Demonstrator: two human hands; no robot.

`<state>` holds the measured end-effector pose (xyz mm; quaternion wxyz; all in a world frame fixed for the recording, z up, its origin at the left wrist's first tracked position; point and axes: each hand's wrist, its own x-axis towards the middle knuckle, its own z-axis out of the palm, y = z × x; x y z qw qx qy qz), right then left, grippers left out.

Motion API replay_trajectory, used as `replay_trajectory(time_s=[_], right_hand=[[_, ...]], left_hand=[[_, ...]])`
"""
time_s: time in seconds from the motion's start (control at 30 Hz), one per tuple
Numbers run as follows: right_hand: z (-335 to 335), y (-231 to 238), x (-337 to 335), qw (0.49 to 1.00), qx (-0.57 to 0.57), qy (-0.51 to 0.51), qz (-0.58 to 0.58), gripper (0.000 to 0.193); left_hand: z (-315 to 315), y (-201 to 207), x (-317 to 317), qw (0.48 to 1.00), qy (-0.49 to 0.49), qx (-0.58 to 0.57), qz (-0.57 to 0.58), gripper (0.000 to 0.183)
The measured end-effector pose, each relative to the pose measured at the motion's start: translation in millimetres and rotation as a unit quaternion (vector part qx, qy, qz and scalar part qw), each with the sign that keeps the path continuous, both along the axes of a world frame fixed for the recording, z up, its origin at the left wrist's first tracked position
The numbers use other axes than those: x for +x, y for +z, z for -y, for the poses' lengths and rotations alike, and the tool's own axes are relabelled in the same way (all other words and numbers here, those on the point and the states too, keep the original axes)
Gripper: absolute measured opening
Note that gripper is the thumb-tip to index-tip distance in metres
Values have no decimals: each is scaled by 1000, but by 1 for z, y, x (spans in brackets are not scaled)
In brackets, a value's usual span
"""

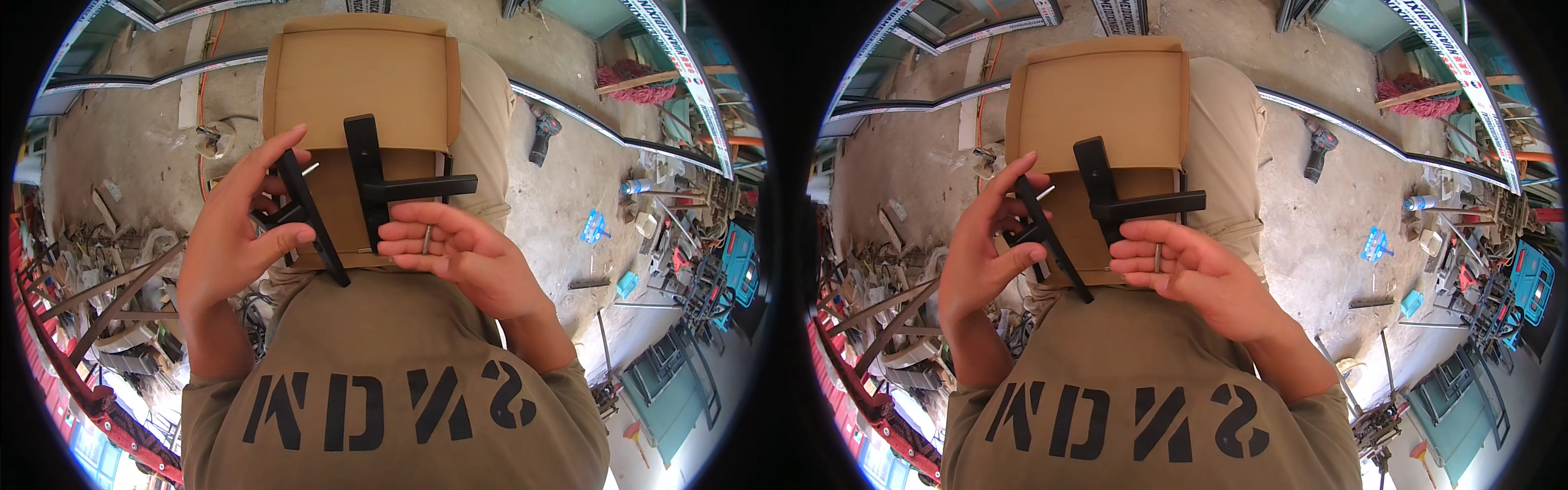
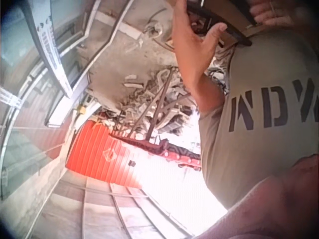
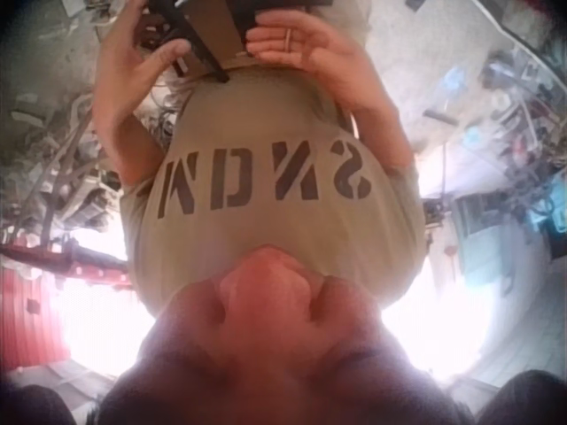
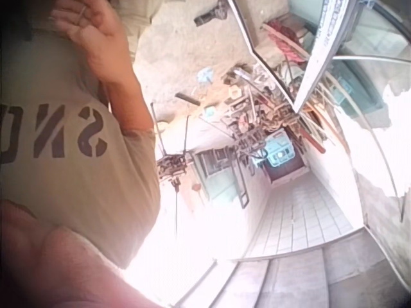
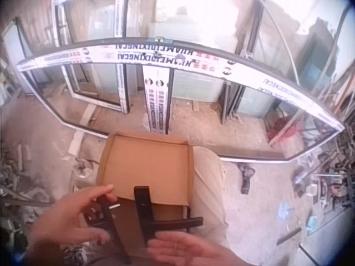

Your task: The person assembles door handles by fitting screws and a spindle rod into the handle plates by hand.

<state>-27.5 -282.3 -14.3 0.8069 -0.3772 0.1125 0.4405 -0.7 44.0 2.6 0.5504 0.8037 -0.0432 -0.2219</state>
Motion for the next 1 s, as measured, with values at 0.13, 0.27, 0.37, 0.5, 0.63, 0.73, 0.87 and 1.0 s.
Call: replay_trajectory(time_s=[0.13, 0.27, 0.37, 0.5, 0.63, 0.73, 0.87, 1.0], right_hand=[[9, 15, 2, 980, -110, 101, 133, 54], [0, 30, 14, 723, -440, 78, 527, 65], [-2, 15, 24, 546, -549, 80, 628, 64], [-1, -11, 35, 477, -570, 88, 662, 52], [15, -9, 36, 518, -547, 45, 655, 45], [29, -10, 31, 610, -561, -21, 559, 39], [40, -6, 30, 647, -559, -63, 515, 27], [39, -6, 29, 660, -557, -66, 500, 25]], left_hand=[[7, 9, -4, 997, 29, 67, 3, 91], [16, 19, -8, 978, 0, 178, 105, 85], [19, 18, -8, 950, -27, 267, 162, 81], [22, 20, -11, 953, -4, 266, 147, 79], [22, 21, -13, 950, 9, 262, 173, 76], [23, 20, -16, 948, 35, 249, 198, 68], [30, 19, -16, 933, 13, 237, 269, 44], [55, 12, -10, 895, -151, 249, 338, 21]])
